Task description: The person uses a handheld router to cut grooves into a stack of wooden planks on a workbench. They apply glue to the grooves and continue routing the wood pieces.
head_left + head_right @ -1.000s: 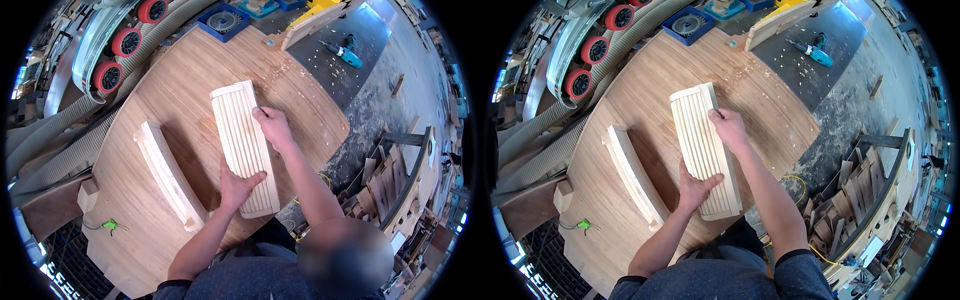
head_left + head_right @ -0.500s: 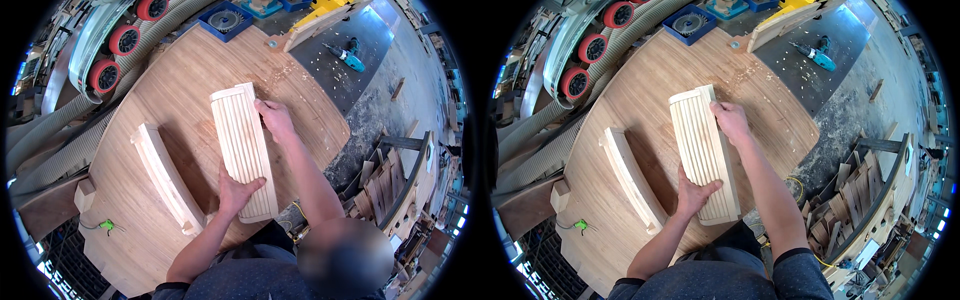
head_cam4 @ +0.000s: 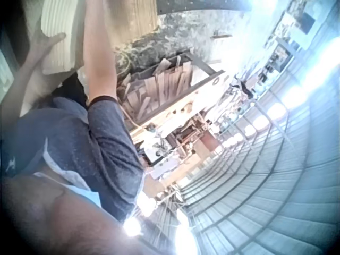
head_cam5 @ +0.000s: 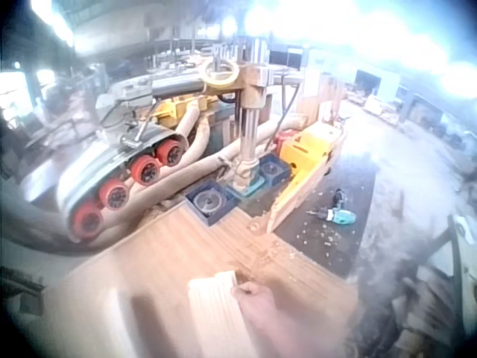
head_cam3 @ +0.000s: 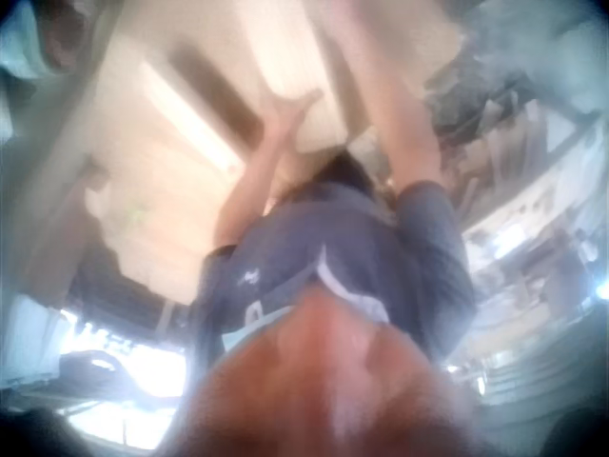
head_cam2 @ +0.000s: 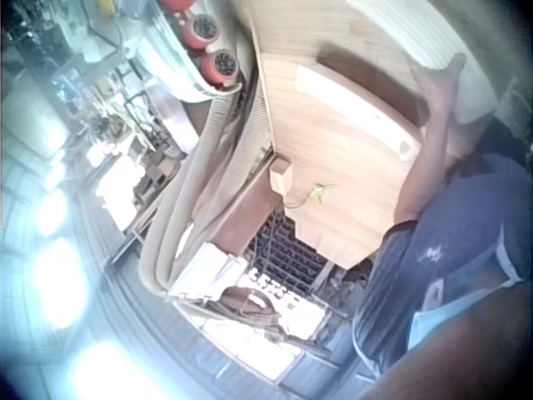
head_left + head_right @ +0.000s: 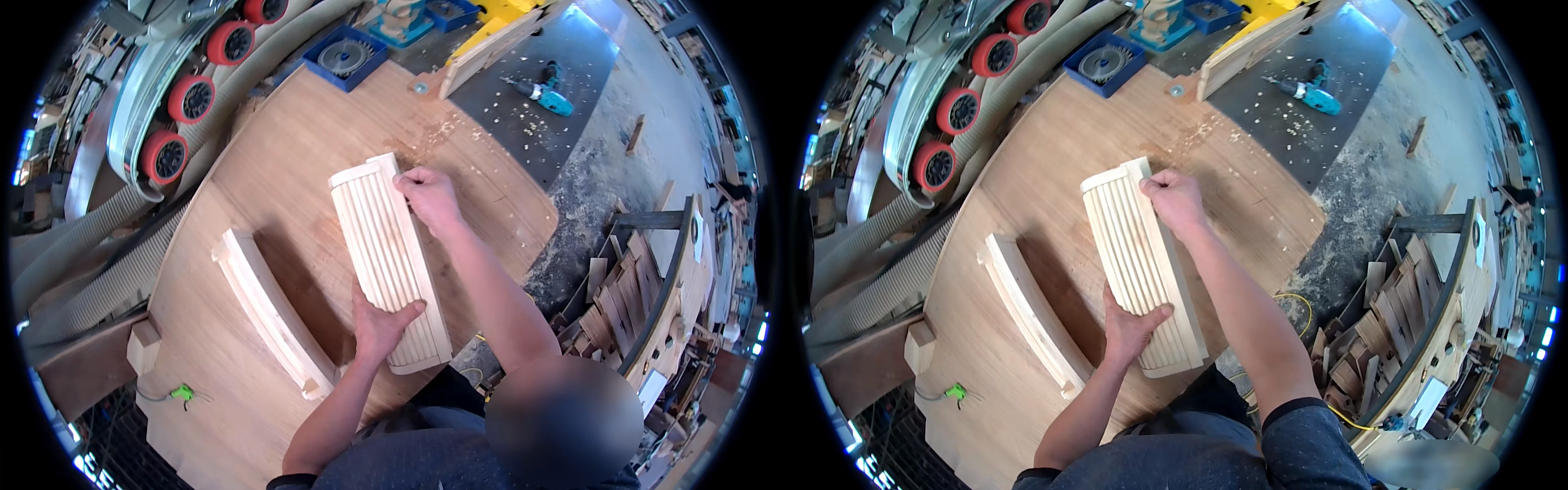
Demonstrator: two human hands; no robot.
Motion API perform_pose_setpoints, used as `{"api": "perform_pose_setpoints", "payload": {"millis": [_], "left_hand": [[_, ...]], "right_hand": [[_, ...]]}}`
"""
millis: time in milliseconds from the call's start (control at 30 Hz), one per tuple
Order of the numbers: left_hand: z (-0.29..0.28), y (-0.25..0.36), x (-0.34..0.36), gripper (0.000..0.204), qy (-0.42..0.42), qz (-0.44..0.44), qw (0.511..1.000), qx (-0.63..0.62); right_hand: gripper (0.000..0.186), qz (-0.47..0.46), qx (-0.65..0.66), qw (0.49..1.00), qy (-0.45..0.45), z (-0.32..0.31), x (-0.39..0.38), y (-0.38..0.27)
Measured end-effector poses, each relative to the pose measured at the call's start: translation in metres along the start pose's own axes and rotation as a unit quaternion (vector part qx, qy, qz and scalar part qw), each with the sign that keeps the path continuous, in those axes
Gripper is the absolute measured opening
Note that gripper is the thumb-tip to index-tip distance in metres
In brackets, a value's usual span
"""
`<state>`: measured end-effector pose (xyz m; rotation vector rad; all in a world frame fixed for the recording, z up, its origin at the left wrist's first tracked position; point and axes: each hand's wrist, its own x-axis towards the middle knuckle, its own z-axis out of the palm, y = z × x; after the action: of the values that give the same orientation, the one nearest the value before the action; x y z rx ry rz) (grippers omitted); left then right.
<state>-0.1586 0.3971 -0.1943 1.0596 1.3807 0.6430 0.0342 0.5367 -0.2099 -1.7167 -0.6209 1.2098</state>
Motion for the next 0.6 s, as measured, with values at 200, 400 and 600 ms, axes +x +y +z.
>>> {"api": "perform_pose_setpoints", "payload": {"millis": [200,400,600], "left_hand": [[0.002,0.010,-0.006,0.111,-0.024,0.024,0.994,-0.101],[-0.008,0.002,-0.001,0.116,-0.049,0.031,0.995,-0.076],[0.000,0.005,0.000,0.099,-0.087,-0.034,0.995,-0.022]], "right_hand": [[0.026,-0.052,-0.083,0.995,0.014,0.004,-0.001,-0.002],[0.025,-0.130,-0.108,0.985,0.046,0.017,-0.016,0.001],[0.022,-0.118,-0.063,0.991,0.006,-0.011,-0.064,0.061]]}}
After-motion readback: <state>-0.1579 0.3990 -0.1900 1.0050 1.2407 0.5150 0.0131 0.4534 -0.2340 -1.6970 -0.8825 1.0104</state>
